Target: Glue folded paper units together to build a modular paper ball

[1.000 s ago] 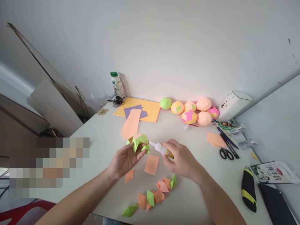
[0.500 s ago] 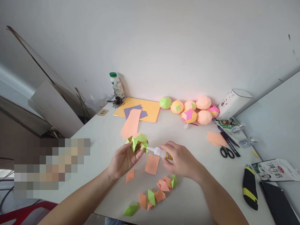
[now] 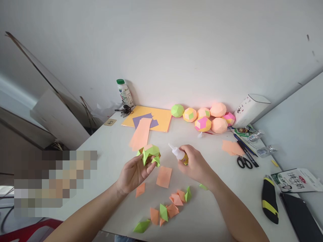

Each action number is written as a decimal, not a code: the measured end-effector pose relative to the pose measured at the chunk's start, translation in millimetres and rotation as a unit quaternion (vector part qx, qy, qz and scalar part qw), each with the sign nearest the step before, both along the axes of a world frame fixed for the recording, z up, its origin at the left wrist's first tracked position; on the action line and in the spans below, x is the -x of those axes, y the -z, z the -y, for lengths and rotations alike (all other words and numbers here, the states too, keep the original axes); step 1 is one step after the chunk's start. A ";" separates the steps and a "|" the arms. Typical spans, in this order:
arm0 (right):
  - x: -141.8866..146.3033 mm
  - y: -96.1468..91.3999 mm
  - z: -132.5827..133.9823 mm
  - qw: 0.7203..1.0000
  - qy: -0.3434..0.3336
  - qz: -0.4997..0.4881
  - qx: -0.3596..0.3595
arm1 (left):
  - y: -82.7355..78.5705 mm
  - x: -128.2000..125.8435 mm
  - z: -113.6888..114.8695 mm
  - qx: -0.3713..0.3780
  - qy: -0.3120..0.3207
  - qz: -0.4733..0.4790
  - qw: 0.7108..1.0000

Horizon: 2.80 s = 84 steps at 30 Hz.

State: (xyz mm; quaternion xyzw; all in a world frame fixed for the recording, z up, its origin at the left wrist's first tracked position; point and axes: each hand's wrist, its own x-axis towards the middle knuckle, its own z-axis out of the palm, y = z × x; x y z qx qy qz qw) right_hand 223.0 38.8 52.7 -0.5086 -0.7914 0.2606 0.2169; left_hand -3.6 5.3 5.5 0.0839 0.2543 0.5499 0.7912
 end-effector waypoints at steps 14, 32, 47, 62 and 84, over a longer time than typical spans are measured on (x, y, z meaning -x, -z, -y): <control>-4.2 72.4 -52.1 0.979 0.121 -0.112 0.116 | 2.1 1.4 2.1 -0.012 0.012 0.031 0.999; -24.8 55.6 -49.8 0.994 0.061 0.044 0.085 | 7.6 4.2 5.7 -0.066 0.026 0.024 0.997; 26.3 22.7 24.1 0.984 -0.168 -0.063 -0.022 | 14.7 -1.3 9.4 -0.071 0.046 0.037 0.996; 26.0 29.2 12.4 0.893 -0.185 -0.405 0.068 | 13.7 -2.5 13.5 -0.106 0.085 0.008 0.991; 7.6 4.3 6.9 0.810 -0.102 -0.494 0.300 | 16.8 11.6 20.2 -0.219 0.166 -0.032 0.961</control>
